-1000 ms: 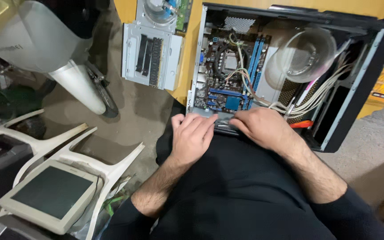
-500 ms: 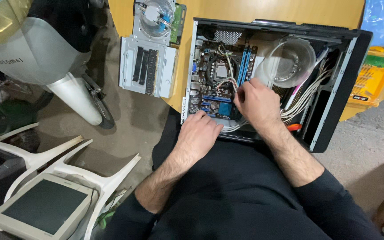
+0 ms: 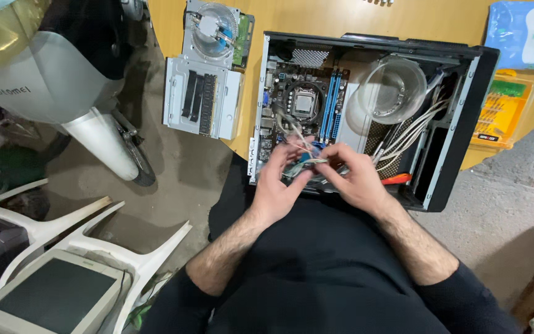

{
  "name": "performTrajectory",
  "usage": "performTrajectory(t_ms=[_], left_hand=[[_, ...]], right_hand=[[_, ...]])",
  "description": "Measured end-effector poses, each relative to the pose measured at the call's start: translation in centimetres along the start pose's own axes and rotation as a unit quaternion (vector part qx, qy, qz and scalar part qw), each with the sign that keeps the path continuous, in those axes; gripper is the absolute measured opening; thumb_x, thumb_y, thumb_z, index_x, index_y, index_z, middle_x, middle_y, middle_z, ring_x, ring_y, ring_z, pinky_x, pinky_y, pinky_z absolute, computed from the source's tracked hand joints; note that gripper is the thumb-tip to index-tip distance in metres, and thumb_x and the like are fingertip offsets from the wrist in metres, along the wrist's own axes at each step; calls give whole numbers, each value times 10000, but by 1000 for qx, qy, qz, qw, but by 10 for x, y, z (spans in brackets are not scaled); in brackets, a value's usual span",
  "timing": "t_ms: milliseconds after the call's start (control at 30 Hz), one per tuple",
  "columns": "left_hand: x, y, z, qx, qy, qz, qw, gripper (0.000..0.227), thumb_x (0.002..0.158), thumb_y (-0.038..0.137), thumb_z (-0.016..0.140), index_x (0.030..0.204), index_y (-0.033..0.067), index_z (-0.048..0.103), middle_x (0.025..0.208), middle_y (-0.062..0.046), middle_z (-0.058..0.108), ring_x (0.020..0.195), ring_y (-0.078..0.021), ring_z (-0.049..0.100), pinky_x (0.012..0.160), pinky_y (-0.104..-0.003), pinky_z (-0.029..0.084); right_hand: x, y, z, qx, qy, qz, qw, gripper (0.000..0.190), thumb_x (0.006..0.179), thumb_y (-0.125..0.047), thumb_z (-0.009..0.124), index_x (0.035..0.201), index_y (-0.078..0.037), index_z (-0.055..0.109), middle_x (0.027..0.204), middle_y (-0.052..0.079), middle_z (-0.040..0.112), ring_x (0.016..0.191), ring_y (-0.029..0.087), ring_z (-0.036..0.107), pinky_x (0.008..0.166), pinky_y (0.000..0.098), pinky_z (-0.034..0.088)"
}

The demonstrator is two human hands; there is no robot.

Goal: The person is assembling a desktop computer. They use a screwdriver to secure components inside the case and connect various internal cables to the motherboard.

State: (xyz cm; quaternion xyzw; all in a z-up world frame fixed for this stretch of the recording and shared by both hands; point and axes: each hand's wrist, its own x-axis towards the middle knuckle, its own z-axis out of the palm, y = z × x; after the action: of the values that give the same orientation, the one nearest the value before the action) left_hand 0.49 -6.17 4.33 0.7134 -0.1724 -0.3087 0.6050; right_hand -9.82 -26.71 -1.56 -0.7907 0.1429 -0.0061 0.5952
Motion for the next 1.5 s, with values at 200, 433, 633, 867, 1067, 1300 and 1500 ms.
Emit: performTrajectory(t_ms=[200,433,633,867,1067,1300,1500], left_hand=[[4,-74,-1,-210,0,14,978,725,1011,-104,896,1680,-20,630,1396,-229,855,1411,-361,801,1152,-454,708],[0,-70,-12,-216,43,67,973,468,1280,223,655,1654,12,470,1012,-177,856,1088,-288,884,1089,-410,671],[-13,-60,-23,-230,16,80,970,545,1295,446,576,1596,4,472,1061,-241,839,1151,-364,872,1155,-518,649],[-29,-76,-23,-236,-22,73,969,630,1171,366,758,1560,-86,556,1289,-260,785,1278,-357,822,1164,-471,639],[-34,-71,-29,-235,-59,50,969,701,1131,403,841,1577,-65,569,1424,-212,760,1332,-270,785,1157,-414,662],[-32,-17,-32,-110,-17,118,987,567,1335,378,450,1577,-67,705,1556,-255,714,1468,-365,717,1240,-456,586],[-48,-23,-34,-61,116,131,983,392,1206,51,769,1581,-63,779,1271,-201,844,1237,-269,859,1104,-401,689]], right_hand=[[0,4,-4,71,-44,38,996,251,1275,-203,627,1136,-148,829,763,80,737,815,139,599,830,418,624],[11,-10,-18,76,83,104,988,378,1328,-422,537,1305,-61,646,1007,292,821,995,446,779,906,566,584],[-3,-26,-26,-288,64,-26,955,576,1112,-204,867,1642,-51,702,1174,165,868,1051,380,867,929,564,695],[-1,-77,14,20,-8,-137,990,503,1010,-249,1008,1480,-135,871,1220,75,840,1059,315,844,1008,476,682],[0,-71,26,-73,37,-250,965,254,1056,-220,972,1301,-184,914,1193,60,785,901,339,769,880,505,665],[-3,-60,26,-158,56,-278,946,128,1120,-165,871,1222,-227,918,1286,34,806,960,285,798,837,459,663],[-13,-59,16,-67,31,-274,959,126,1085,-44,888,1191,-111,894,1201,102,904,984,361,870,865,509,703]])
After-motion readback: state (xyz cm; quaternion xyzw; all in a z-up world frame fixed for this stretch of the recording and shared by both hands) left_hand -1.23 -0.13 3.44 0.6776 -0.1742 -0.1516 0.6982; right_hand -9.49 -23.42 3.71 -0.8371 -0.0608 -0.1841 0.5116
